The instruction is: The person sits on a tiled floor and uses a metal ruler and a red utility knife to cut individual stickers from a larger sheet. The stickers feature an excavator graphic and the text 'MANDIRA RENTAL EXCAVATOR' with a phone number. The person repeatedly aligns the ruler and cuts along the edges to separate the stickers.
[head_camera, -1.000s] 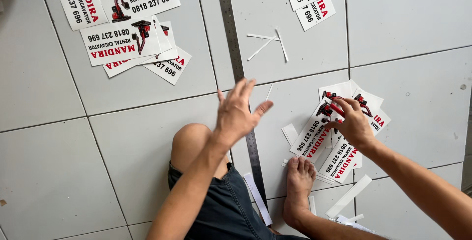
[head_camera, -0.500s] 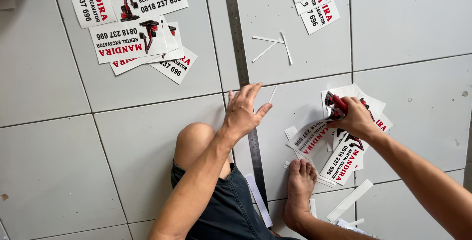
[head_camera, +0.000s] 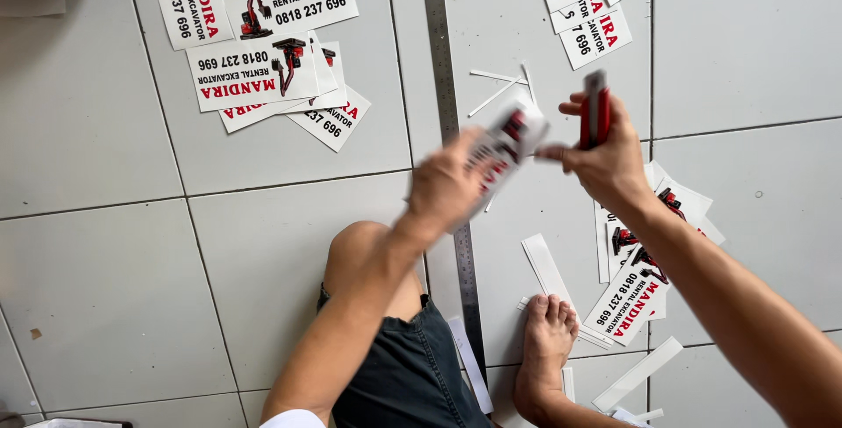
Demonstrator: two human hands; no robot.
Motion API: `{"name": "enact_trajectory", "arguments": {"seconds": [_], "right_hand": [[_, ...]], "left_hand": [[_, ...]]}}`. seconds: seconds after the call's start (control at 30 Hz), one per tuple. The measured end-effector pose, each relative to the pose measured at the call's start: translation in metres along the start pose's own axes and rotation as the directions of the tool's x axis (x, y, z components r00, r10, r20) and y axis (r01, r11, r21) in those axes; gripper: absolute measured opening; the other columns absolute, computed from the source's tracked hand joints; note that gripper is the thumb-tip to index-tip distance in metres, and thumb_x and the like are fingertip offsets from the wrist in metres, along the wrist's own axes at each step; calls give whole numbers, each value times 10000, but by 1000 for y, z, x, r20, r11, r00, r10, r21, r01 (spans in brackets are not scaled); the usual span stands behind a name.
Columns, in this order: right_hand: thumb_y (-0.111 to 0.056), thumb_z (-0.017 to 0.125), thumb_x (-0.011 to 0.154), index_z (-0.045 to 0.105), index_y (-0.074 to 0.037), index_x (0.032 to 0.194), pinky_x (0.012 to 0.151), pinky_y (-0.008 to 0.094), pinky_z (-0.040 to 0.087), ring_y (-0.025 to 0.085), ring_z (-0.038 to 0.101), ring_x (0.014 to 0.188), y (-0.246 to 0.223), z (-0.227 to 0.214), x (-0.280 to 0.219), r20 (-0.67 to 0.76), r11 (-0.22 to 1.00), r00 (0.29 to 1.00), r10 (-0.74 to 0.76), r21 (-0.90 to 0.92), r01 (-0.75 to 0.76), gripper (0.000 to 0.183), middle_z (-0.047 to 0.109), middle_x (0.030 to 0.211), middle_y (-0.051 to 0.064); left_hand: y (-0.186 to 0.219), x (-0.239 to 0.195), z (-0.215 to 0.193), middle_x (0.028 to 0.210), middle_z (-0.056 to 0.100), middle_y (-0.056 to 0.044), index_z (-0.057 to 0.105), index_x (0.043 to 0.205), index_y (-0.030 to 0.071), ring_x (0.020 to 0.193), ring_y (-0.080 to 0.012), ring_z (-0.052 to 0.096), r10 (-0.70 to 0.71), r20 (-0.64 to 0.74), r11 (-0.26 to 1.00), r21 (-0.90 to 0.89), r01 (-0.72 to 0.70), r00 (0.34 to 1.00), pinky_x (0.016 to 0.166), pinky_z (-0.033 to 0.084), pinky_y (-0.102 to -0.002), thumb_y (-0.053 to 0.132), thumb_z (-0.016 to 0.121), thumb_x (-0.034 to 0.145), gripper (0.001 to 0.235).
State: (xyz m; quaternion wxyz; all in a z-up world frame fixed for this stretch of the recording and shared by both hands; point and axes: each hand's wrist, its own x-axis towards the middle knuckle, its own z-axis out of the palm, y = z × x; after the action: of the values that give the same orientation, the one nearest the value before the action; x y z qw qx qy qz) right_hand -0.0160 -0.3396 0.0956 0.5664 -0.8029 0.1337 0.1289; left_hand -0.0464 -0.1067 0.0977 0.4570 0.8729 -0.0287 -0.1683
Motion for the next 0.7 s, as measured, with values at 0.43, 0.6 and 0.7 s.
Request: {"name": "enact_trajectory", "arguments": {"seconds": [0.43, 0.6, 0.7], "right_hand": [[102, 682, 866, 525, -73, 1476, 1082, 380, 573, 253, 672, 1263, 109, 128, 108, 173, 417, 958, 231, 872, -258, 654, 637, 1431, 125], [147, 698, 801, 590, -115, 1374, 853, 320, 651, 246, 749, 1033, 155, 77, 100, -441, 666, 853, 280, 729, 158, 640, 731, 1166, 141], [140, 624, 929, 552, -201, 1369, 1053, 471, 570, 311, 629, 1270, 200, 9, 88, -662, 857, 747, 58, 417, 303, 561, 626, 1340, 115]], "left_hand": [[-156, 67, -46, 1095, 731, -172, 547, 1375, 142, 1014, -402, 722, -305, -557, 952, -151, 266, 773, 873, 567, -516, 326, 768, 941, 521], [-171, 79, -40, 1304, 657, -239, 466, 1467, 162, 1192, -457, 643, -220, -496, 974, -67, 216, 840, 966, 530, -559, 315, 773, 933, 635], [-158, 82, -47, 1339, 624, -267, 432, 1508, 150, 1225, -466, 627, -184, -415, 975, 36, 218, 891, 981, 537, -560, 254, 747, 961, 640]]}}
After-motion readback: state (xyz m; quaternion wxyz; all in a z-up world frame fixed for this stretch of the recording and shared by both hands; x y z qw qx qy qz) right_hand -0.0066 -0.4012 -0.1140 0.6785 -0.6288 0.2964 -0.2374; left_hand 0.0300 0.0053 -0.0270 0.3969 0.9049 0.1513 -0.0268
